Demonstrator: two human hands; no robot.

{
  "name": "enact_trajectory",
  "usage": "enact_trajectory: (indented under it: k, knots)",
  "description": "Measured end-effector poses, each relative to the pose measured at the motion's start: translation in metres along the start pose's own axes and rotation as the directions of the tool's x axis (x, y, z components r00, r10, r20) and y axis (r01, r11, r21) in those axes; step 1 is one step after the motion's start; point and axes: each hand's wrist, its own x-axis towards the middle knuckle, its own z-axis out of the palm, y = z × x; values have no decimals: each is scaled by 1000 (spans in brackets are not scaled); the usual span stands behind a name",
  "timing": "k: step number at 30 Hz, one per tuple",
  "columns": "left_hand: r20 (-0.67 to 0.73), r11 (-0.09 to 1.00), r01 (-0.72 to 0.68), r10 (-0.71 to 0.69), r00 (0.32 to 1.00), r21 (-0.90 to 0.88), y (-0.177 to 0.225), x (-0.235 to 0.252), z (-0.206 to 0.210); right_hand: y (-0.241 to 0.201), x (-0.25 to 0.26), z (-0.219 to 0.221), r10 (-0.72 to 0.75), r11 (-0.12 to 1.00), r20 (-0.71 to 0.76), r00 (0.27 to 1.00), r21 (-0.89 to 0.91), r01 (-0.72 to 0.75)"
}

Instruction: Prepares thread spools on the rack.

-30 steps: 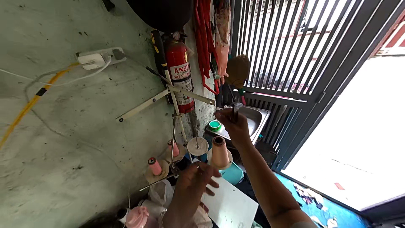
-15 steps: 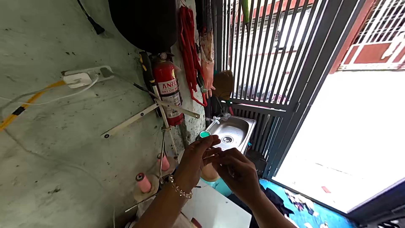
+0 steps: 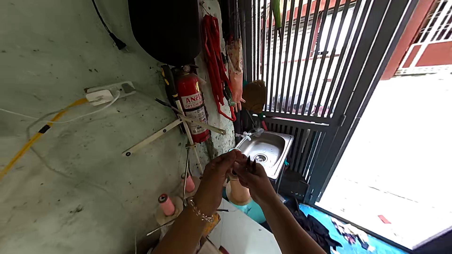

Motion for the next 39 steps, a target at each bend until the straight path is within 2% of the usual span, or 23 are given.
enact_trajectory:
  k: [4,8,10,12,14,15,19,22,24,25,27,29,31,32,34,35,37,39]
  knots:
    - [-1,999,-32,32,999,19,-5,2,-4,0,-3,12,166,974,10,986,156,-165]
    - [-6,998,-41,41,999,47,-4,5,-8,2,-7,13,176,969,25,984,174,-178]
    - [-29,995,-48,51,998,88,0,7,-11,5,-10,9,83,992,11,996,95,-84]
    - [-47,980,-52,62,997,192,4,5,-19,12,-11,5,-77,993,26,997,-85,79]
    - [-50,955,-50,68,996,292,7,4,-21,13,-11,0,-289,909,61,956,-295,293]
    - [-45,945,-49,67,997,322,8,5,-20,10,-10,-4,-357,859,63,932,-371,354]
    - [-37,918,-12,29,999,397,22,10,-28,-12,-3,-15,-412,769,100,906,-495,404]
    - [79,876,-110,82,993,469,33,13,-38,-28,9,-19,-465,687,192,864,-537,489]
    - [239,780,-268,156,958,565,40,17,-43,-35,24,-19,-491,615,298,819,-547,568]
    - [315,678,-363,199,928,640,44,19,-46,-37,34,-17,-470,604,363,805,-533,593]
    - [425,354,-503,277,862,789,53,23,-50,-37,56,-15,-399,631,491,775,-467,620]
    - [482,141,-537,298,824,831,61,25,-47,-33,75,-14,-356,688,565,745,-381,618]
    - [504,42,-544,320,802,838,65,30,-46,-31,84,-10,-375,707,541,752,-357,610]
    - [508,27,-550,348,788,835,64,35,-48,-32,84,-7,-397,687,512,762,-385,616]
    - [499,82,-583,431,752,808,57,48,-52,-34,79,1,-449,604,451,771,-483,634]
    - [465,171,-594,471,750,786,53,55,-55,-34,76,4,-475,555,433,766,-529,643]
    - [337,465,-584,511,791,666,45,66,-54,-31,74,9,-511,479,418,751,-587,653]
    - [186,683,-489,470,863,542,40,70,-51,-27,77,9,-529,442,417,739,-607,660]
